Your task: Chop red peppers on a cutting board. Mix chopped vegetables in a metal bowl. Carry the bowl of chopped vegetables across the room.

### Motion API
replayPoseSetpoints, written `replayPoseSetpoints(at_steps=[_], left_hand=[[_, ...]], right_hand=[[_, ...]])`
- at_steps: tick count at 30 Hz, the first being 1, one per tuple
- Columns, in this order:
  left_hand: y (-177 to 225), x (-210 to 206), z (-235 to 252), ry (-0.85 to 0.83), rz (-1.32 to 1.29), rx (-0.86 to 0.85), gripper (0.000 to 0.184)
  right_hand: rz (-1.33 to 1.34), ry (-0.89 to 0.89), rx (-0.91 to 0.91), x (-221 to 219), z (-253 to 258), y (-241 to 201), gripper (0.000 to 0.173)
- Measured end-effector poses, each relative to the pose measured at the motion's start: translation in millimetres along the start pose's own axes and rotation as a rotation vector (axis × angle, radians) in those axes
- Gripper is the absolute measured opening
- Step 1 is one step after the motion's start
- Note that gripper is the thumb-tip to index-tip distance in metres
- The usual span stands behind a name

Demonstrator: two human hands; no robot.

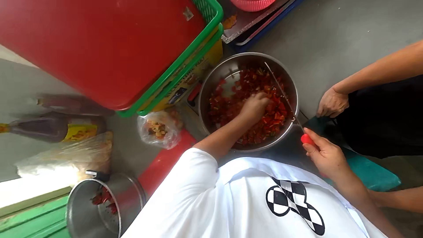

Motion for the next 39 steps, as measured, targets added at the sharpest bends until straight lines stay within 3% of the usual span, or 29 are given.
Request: replayPoseSetpoints(at_steps=[4, 7, 8, 10, 13, 15, 21, 24, 27, 30, 32, 35, 37, 39], left_hand=[[-9.3, -13.7, -55.0, -0.081, 0.020, -0.130, 0.028], [-43.0, 1.3, -88.2, 0.094, -0.119, -0.229, 0.025], [-58.4, 12.1, -93.3, 0.178, -0.142, -0.161, 0.024], [-90.5, 37.7, -88.6, 0.246, -0.101, 0.137, 0.025], [-133.1, 60.6, -58.5, 0.097, -0.050, 0.572, 0.041], [-149.1, 54.5, -40.7, 0.054, -0.019, 0.626, 0.050], [-133.1, 17.2, -52.9, 0.047, 0.015, 0.499, 0.042], [-128.0, 34.3, -70.8, 0.120, -0.083, 0.551, 0.031], [-122.9, 55.3, -81.0, 0.217, -0.195, 0.566, 0.034], [-101.0, 66.4, -83.0, 0.241, -0.192, 0.408, 0.039], [-71.9, 61.2, -81.8, 0.181, -0.116, 0.221, 0.052], [-28.7, 27.6, -77.7, 0.024, 0.038, -0.065, 0.032], [-19.8, 0.4, -71.5, -0.165, 0.152, -0.147, 0.033], [-21.5, -11.5, -64.1, -0.247, 0.203, -0.148, 0.032]], right_hand=[[-0.028, 0.028, 0.047, 5.5, 0.2, -0.8, 0.048], [-0.028, 0.052, 0.064, 8.1, -3.0, 1.4, 0.048], [-0.025, 0.054, 0.067, 7.8, -4.2, 2.5, 0.048], [-0.012, 0.048, 0.065, 5.7, -6.4, 4.3, 0.048], [0.010, 0.024, 0.049, -0.6, -8.3, 4.1, 0.047], [0.012, -0.007, 0.024, -6.6, -7.6, 3.6, 0.047], [0.019, -0.043, 0.010, -13.2, -14.0, 1.3, 0.046], [0.020, -0.038, 0.024, -11.8, -15.2, 0.6, 0.046], [0.008, -0.040, 0.036, -10.7, -16.1, 0.3, 0.045], [0.006, -0.038, 0.038, -10.4, -17.2, -1.1, 0.046], [0.018, -0.033, 0.039, -10.8, -18.2, -3.6, 0.045], [0.029, -0.034, 0.031, -11.2, -18.8, -6.8, 0.044], [0.021, -0.038, 0.035, -11.7, -19.8, -7.7, 0.043], [0.010, -0.040, 0.034, -11.2, -21.0, -8.0, 0.043]])
Point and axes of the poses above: each hand's wrist, its own z-axis towards the middle knuckle, its own x-axis out of the back of the hand, y = z × x, the point moved 5 cm from there along z, towards the middle knuckle, and after that the axes turned 5 degrees about x, right-handed, at the moved point
